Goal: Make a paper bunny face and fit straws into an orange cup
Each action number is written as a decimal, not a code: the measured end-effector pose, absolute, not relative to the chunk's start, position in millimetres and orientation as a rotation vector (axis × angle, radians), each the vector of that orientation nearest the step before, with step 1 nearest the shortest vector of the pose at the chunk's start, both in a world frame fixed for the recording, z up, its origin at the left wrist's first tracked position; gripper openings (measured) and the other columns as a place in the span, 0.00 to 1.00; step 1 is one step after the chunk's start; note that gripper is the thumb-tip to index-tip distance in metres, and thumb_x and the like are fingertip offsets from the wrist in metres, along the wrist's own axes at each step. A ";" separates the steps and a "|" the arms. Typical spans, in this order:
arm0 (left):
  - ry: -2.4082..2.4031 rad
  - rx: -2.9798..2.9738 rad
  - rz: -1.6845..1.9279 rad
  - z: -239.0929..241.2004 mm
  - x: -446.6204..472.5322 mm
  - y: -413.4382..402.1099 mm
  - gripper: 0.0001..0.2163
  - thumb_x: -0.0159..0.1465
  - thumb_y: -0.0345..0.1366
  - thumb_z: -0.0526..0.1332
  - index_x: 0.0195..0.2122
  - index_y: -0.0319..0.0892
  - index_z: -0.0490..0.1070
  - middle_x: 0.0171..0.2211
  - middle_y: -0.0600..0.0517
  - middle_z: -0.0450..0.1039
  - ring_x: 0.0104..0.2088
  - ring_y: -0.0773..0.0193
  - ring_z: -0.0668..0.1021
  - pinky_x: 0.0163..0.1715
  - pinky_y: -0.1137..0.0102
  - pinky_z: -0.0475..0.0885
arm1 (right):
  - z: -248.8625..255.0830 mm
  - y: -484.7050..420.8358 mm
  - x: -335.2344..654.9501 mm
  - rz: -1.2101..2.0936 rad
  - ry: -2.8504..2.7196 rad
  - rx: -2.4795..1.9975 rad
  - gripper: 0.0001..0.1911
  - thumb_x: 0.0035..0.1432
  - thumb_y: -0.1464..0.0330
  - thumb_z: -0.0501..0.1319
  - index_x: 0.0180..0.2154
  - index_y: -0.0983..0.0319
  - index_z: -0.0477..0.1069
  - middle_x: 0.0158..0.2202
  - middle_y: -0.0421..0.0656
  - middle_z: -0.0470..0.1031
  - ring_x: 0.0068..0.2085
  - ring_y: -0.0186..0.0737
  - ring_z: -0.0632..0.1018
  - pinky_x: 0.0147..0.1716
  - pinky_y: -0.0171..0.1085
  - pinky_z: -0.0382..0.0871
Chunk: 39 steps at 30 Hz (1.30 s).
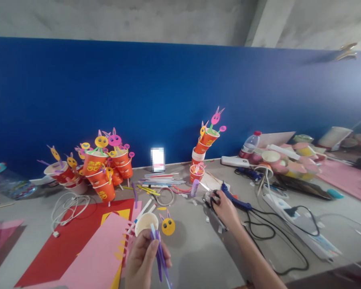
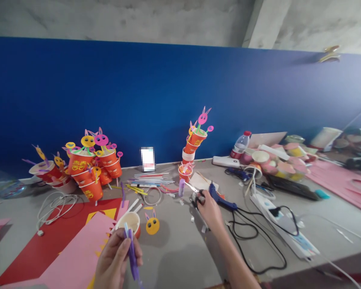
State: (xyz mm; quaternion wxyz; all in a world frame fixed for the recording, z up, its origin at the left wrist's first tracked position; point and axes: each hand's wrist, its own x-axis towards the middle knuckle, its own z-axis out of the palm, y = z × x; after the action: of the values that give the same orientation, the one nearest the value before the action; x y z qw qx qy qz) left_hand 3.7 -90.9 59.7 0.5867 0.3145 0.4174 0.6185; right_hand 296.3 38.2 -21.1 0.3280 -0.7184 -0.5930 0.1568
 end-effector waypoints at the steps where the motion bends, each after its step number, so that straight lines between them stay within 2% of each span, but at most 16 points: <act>1: 0.976 0.736 1.430 59.8 4.2 -90.8 0.16 0.59 0.49 0.68 0.31 0.42 0.67 0.21 0.53 0.76 0.20 0.66 0.77 0.21 0.75 0.70 | -21.3 38.9 297.0 0.401 -1.553 -1.892 0.11 0.51 0.68 0.60 0.39 0.59 0.68 0.25 0.38 0.73 0.27 0.43 0.75 0.26 0.34 0.59; 5: 0.989 0.735 1.387 59.1 6.5 -90.5 0.18 0.58 0.51 0.68 0.31 0.42 0.66 0.21 0.54 0.76 0.20 0.65 0.77 0.22 0.74 0.71 | -25.0 40.0 298.2 0.384 -1.549 -1.923 0.11 0.49 0.70 0.60 0.38 0.59 0.69 0.26 0.38 0.74 0.27 0.41 0.75 0.25 0.33 0.57; 8: 0.990 0.746 1.363 58.0 7.5 -90.7 0.18 0.58 0.50 0.68 0.32 0.43 0.65 0.20 0.54 0.76 0.18 0.66 0.76 0.21 0.74 0.70 | -26.4 41.3 297.8 0.377 -1.545 -1.909 0.12 0.49 0.70 0.60 0.39 0.59 0.69 0.27 0.39 0.75 0.29 0.41 0.76 0.27 0.33 0.60; 14: 1.006 0.756 1.368 58.4 7.4 -89.9 0.18 0.59 0.50 0.67 0.32 0.42 0.65 0.21 0.53 0.77 0.20 0.65 0.77 0.22 0.74 0.71 | -12.7 22.7 296.1 0.329 -1.519 -1.852 0.20 0.56 0.55 0.57 0.45 0.62 0.68 0.25 0.40 0.73 0.25 0.41 0.73 0.25 0.35 0.62; 17: 1.033 0.782 1.369 57.9 6.2 -86.9 0.17 0.59 0.49 0.67 0.32 0.42 0.66 0.21 0.53 0.77 0.20 0.66 0.77 0.23 0.74 0.71 | -7.4 -3.2 289.5 0.381 -1.649 -1.854 0.19 0.57 0.54 0.58 0.44 0.60 0.70 0.22 0.38 0.72 0.23 0.41 0.73 0.23 0.35 0.61; 19: 1.036 0.827 1.333 56.2 5.1 -84.0 0.16 0.60 0.48 0.67 0.32 0.42 0.67 0.22 0.52 0.77 0.21 0.65 0.78 0.24 0.73 0.72 | -7.1 -20.1 281.9 0.440 -1.827 -1.890 0.16 0.56 0.56 0.59 0.43 0.58 0.71 0.22 0.37 0.74 0.24 0.43 0.75 0.24 0.36 0.62; 22: 0.991 0.885 1.246 52.2 4.3 -80.4 0.15 0.61 0.48 0.66 0.34 0.41 0.67 0.24 0.51 0.79 0.22 0.63 0.80 0.25 0.72 0.73 | -7.5 -34.6 268.6 0.445 -1.982 -1.928 0.13 0.57 0.59 0.60 0.44 0.57 0.68 0.34 0.42 0.81 0.32 0.47 0.81 0.28 0.36 0.66; 24: 0.958 0.883 1.236 50.5 4.8 -79.7 0.15 0.62 0.48 0.66 0.36 0.42 0.67 0.24 0.51 0.79 0.22 0.63 0.80 0.25 0.72 0.73 | -6.0 -35.6 260.8 0.380 -2.043 -2.006 0.11 0.61 0.61 0.58 0.44 0.58 0.66 0.38 0.44 0.82 0.35 0.48 0.83 0.29 0.36 0.66; 29: 0.916 0.829 1.295 51.6 6.3 -81.4 0.14 0.62 0.46 0.66 0.35 0.43 0.65 0.24 0.51 0.80 0.22 0.63 0.80 0.25 0.72 0.72 | 2.5 -28.0 248.5 0.243 -2.136 -2.157 0.06 0.64 0.66 0.57 0.42 0.59 0.69 0.31 0.46 0.81 0.31 0.50 0.83 0.23 0.36 0.62; 34: 0.935 0.842 1.402 47.3 2.2 -81.4 0.13 0.60 0.45 0.68 0.34 0.42 0.69 0.28 0.50 0.77 0.27 0.63 0.78 0.27 0.72 0.72 | 5.4 -23.5 248.2 0.248 -2.163 -2.092 0.08 0.62 0.70 0.57 0.44 0.58 0.70 0.47 0.48 0.77 0.34 0.45 0.82 0.22 0.34 0.60; 36: 0.975 0.876 1.443 42.8 -0.5 -80.7 0.13 0.59 0.44 0.69 0.34 0.41 0.72 0.29 0.51 0.73 0.27 0.65 0.75 0.27 0.73 0.71 | 5.2 -20.0 251.0 0.290 -2.158 -2.074 0.08 0.59 0.71 0.59 0.42 0.59 0.70 0.46 0.47 0.77 0.36 0.45 0.81 0.23 0.34 0.60; 39: 1.032 0.905 1.461 38.1 -3.6 -79.6 0.12 0.58 0.44 0.69 0.34 0.41 0.73 0.30 0.52 0.70 0.28 0.66 0.73 0.27 0.74 0.71 | 13.0 -18.0 250.9 0.353 -2.108 -1.994 0.02 0.59 0.70 0.59 0.34 0.59 0.70 0.36 0.43 0.77 0.31 0.42 0.79 0.24 0.34 0.62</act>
State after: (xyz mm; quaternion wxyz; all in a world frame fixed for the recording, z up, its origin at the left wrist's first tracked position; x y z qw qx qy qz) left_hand -3.6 -79.6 38.1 0.5382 0.3806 0.4339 0.6141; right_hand 250.9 -18.0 13.0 0.1090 -0.6781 -0.7169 0.1199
